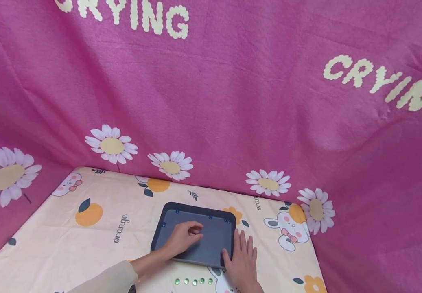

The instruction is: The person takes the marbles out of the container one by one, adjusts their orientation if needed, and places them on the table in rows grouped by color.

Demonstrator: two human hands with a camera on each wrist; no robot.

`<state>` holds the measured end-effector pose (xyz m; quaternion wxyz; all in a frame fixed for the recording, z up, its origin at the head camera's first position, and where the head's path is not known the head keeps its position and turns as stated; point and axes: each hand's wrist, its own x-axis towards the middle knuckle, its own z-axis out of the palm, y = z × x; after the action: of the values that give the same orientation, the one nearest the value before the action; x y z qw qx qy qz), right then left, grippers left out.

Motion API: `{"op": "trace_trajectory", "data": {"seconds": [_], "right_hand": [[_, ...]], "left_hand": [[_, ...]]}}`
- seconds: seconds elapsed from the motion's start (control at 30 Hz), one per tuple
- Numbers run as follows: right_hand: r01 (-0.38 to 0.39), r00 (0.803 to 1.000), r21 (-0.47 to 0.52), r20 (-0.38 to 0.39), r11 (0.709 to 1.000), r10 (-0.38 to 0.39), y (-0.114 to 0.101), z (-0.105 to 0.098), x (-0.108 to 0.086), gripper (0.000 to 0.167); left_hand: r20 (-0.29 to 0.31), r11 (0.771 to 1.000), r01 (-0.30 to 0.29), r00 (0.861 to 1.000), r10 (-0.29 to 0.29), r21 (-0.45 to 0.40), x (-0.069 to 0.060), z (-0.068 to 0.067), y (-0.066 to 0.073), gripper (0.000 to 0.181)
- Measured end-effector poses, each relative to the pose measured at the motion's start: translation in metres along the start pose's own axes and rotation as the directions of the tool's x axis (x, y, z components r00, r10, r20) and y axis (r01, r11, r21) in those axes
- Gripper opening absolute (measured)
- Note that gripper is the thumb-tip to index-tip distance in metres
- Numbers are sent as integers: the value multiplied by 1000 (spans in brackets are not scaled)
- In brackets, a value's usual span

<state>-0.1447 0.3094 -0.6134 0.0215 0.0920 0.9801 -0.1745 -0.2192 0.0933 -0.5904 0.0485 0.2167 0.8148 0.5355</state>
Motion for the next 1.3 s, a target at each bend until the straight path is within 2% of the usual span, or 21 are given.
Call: {"op": "trace_trajectory", "data": {"seconds": [0.27,0.43,0.77,0.9,1.0,1.13,1.3], "right_hand": [[-18,1000,-3,12,1000,18,2,3,2,83],[-10,1000,-9,13,1000,10,3,2,2,82],[-4,1000,-10,5,1000,4,3,2,1,83],[-7,1000,-3,3,1000,7,3,3,1,82],[-7,1000,-4,5,1000,7,3,3,0,82],[-4,1000,-7,0,1000,4,3,2,1,82],[-5,1000,-4,0,1000,5,2,1,1,81]], "left_hand": [[-121,997,79,989,-80,-14,30,20,-8,23],[-180,993,122,976,-122,-11,39,28,-17,21],[-254,997,68,966,-56,38,52,43,-25,19],[-271,997,71,961,-57,43,58,49,-27,19],[-284,994,95,956,-77,49,61,52,-25,17],[-316,984,141,944,-99,112,64,57,-20,15],[-356,951,217,925,-129,219,69,64,-17,16]]}}
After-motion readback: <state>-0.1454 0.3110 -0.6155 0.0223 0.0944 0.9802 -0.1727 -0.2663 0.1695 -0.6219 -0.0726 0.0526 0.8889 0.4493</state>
